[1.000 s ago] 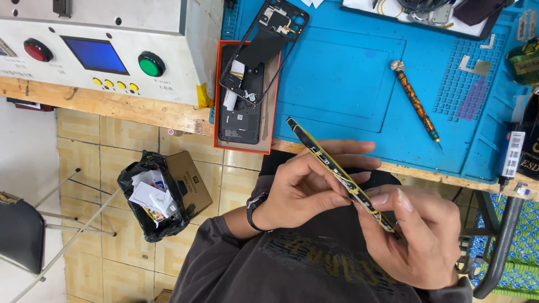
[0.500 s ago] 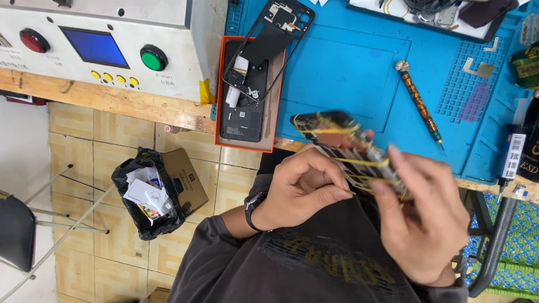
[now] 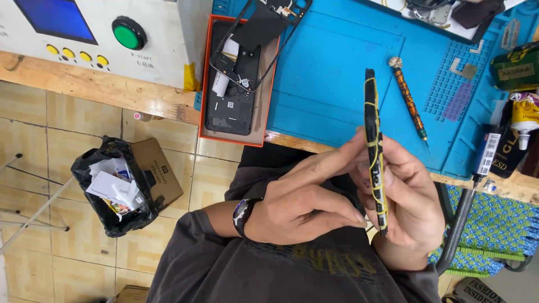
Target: Repairing a smartphone by applying adhesive to a camera module and curing it with a UV light
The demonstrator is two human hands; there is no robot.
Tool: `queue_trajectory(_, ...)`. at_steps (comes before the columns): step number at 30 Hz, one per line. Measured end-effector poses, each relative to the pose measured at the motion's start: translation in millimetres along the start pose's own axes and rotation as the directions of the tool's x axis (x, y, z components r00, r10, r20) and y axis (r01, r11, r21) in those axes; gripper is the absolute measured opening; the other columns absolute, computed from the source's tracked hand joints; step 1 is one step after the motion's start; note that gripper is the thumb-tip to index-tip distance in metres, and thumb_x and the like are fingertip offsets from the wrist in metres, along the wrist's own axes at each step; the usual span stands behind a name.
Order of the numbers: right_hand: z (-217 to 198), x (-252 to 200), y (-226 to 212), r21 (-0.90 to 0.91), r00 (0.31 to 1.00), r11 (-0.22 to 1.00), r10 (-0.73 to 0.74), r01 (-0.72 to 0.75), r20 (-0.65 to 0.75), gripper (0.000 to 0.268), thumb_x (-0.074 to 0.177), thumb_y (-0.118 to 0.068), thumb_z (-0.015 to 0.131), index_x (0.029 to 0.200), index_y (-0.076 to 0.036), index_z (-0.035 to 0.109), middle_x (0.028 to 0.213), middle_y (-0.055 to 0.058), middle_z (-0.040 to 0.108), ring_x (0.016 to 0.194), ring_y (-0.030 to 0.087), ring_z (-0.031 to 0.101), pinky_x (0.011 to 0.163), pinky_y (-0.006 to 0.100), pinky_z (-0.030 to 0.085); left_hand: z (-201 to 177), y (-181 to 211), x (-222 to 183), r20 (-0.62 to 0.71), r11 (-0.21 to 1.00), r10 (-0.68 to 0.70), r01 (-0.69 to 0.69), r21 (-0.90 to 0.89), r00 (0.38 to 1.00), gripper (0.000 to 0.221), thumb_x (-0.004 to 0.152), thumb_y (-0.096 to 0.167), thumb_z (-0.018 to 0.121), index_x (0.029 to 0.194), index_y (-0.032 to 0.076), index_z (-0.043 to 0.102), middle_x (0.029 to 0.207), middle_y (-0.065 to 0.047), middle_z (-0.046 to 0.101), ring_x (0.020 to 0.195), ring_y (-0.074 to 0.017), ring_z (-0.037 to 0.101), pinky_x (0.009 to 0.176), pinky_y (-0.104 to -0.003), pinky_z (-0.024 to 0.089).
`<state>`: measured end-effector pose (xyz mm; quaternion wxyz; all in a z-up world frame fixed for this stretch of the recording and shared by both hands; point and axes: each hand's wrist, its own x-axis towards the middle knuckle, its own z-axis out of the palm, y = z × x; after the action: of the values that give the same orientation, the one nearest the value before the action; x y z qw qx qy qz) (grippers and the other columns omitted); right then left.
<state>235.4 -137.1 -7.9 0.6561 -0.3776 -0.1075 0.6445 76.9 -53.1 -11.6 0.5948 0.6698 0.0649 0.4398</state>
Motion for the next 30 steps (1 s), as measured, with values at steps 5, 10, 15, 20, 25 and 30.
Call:
queue_trajectory(5,-2.1,1.2,0.0,0.034,0.999,0.998,0.048,-0.047,-0.012,0.039,0.090,-0.007,0.056,0.125,0.005,0.046,0.076,0.008,0.048,0.060,0.012,0.051,0.041,0.016,0.046,-4.6,5.0,4.7,0.027,0.998,-0.052,0.051,0.042,0.998,0.009,0.093,0.011,0.064,0.100,0.007,0.059,0.142,-0.033,0.032,0.135,-0.0406,0.046,0.108,-0.042,0.048)
queue_trajectory(10,1.8,8.6,-1.2,-0.004,0.999,0.999,-0.052,0.052,-0.002,0.046,0.091,-0.004,0.056,0.133,0.007,0.043,0.099,0.017,0.056,0.085,0.018,0.059,0.068,0.021,0.049,-4.4,2.3,4.3,-0.030,0.998,-0.049,0.050,0.034,0.998,0.010,0.094,0.012,0.062,0.103,0.008,0.060,0.140,-0.027,0.037,0.133,-0.0372,0.049,0.110,-0.042,0.051)
queue_trajectory(15,-9.0,36.0,1.9,-0.690,0.812,0.608,-0.581,0.393,-0.050,0.046,0.092,-0.002,0.059,0.134,0.006,0.043,0.131,0.019,0.053,0.120,0.021,0.055,0.108,0.031,0.049,-4.5,-9.4,-1.6,-0.221,0.992,-0.066,0.089,0.093,0.973,0.006,0.093,0.014,0.064,0.097,0.010,0.064,0.132,-0.015,0.046,0.121,-0.0237,0.055,0.102,-0.036,0.060)
queue_trajectory(20,2.0,42.5,-5.5,-0.933,0.820,0.227,-0.562,0.280,0.109,0.035,0.101,0.010,0.054,0.134,0.014,0.042,0.130,0.029,0.051,0.122,0.034,0.051,0.103,0.040,0.047,-6.6,-16.9,-5.4,-0.345,0.983,0.069,-0.005,0.184,0.936,0.003,0.092,0.019,0.063,0.096,0.018,0.063,0.109,-0.002,0.047,0.096,-0.0147,0.054,0.086,-0.028,0.056)
queue_trajectory(25,6.9,45.5,-2.2,-0.988,0.850,0.027,-0.514,0.155,0.119,0.035,0.101,-0.001,0.056,0.135,0.008,0.049,0.122,0.024,0.055,0.111,0.033,0.054,0.088,0.039,0.045,-7.7,-17.1,-3.3,-0.339,0.972,0.129,-0.051,0.228,0.932,0.006,0.092,0.024,0.063,0.097,0.020,0.064,0.107,0.001,0.050,0.088,-0.0124,0.054,0.077,-0.026,0.052)
queue_trajectory(30,-1.7,45.2,3.1,-0.968,0.805,-0.210,-0.545,0.139,0.234,0.033,0.103,0.003,0.062,0.134,0.010,0.054,0.114,0.023,0.050,0.104,0.038,0.053,0.078,0.044,0.045,-8.2,-16.1,-3.9,-0.332,0.968,0.122,-0.038,0.248,0.935,0.007,0.092,0.026,0.063,0.097,0.021,0.064,0.106,0.002,0.050,0.085,-0.0121,0.052,0.075,-0.027,0.049)
